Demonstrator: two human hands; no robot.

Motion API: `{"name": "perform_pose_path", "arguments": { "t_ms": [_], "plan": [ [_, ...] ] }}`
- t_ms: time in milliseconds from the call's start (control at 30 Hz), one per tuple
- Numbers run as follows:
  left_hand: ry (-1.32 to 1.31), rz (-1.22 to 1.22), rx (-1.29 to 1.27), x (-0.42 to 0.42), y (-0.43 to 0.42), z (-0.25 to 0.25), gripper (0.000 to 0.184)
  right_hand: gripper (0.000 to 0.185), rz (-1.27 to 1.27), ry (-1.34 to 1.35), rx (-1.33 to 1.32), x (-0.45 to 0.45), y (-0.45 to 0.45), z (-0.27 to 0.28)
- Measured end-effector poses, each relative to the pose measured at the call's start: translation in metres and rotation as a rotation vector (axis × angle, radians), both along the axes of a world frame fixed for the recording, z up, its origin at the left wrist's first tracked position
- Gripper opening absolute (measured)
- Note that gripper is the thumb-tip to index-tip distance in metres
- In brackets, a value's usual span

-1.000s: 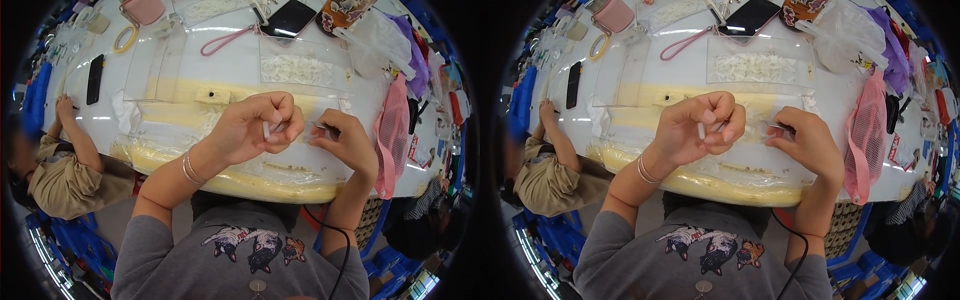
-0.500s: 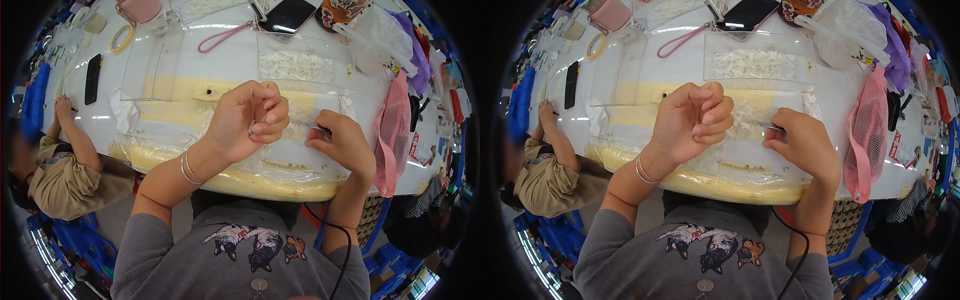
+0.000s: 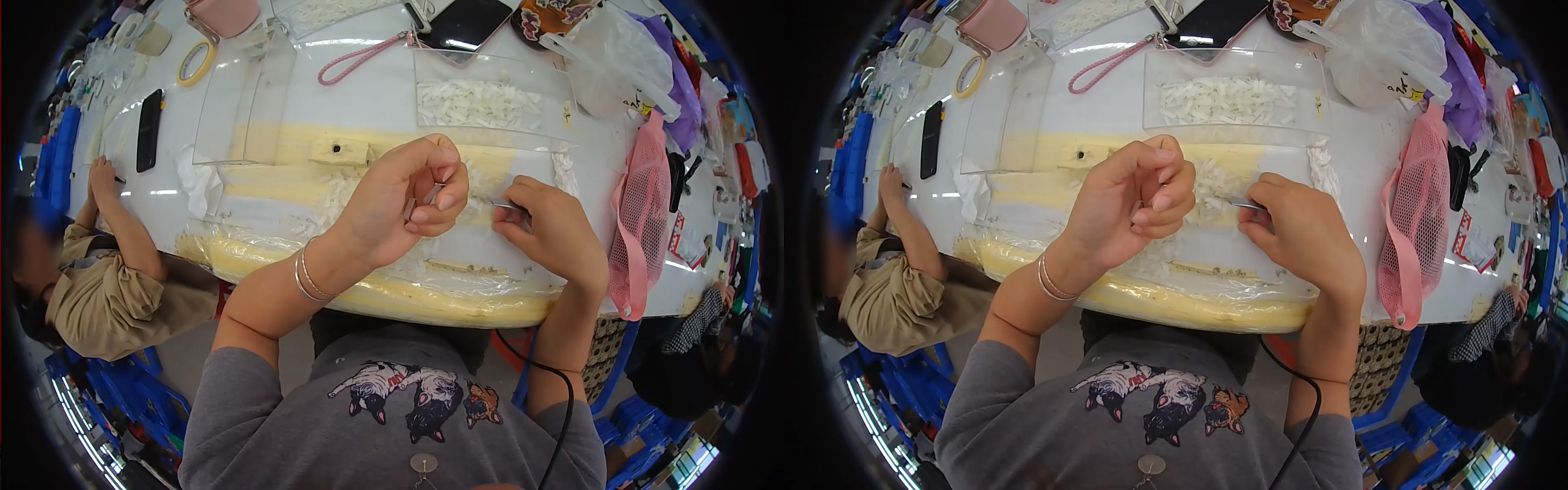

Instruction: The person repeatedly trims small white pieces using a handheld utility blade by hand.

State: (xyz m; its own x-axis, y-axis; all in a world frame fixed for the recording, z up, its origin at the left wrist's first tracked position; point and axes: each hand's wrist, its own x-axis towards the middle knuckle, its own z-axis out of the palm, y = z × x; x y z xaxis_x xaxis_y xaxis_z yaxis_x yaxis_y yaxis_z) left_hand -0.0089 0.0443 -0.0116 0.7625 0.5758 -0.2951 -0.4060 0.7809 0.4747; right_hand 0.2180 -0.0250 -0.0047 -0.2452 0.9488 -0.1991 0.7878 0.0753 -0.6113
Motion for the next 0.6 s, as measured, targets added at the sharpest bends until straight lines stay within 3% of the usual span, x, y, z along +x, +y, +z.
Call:
{"name": "perform_pose_path", "arguments": {
  "t_ms": [300,467,600],
  "plan": [
    [0.107,-0.082,0.024,0.001,-0.002,0.000,0.021,0.014,-0.040,0.069,0.062,-0.001,0.003,-0.002],
    [0.287,-0.175,0.332,0.006,-0.011,0.009,0.013,0.017,-0.146,0.468,-0.019,0.000,0.005,0.006],
    [0.373,-0.140,0.504,0.009,-0.015,0.001,0.015,0.015,-0.174,0.345,0.087,0.001,0.007,-0.003]
  ]
}}
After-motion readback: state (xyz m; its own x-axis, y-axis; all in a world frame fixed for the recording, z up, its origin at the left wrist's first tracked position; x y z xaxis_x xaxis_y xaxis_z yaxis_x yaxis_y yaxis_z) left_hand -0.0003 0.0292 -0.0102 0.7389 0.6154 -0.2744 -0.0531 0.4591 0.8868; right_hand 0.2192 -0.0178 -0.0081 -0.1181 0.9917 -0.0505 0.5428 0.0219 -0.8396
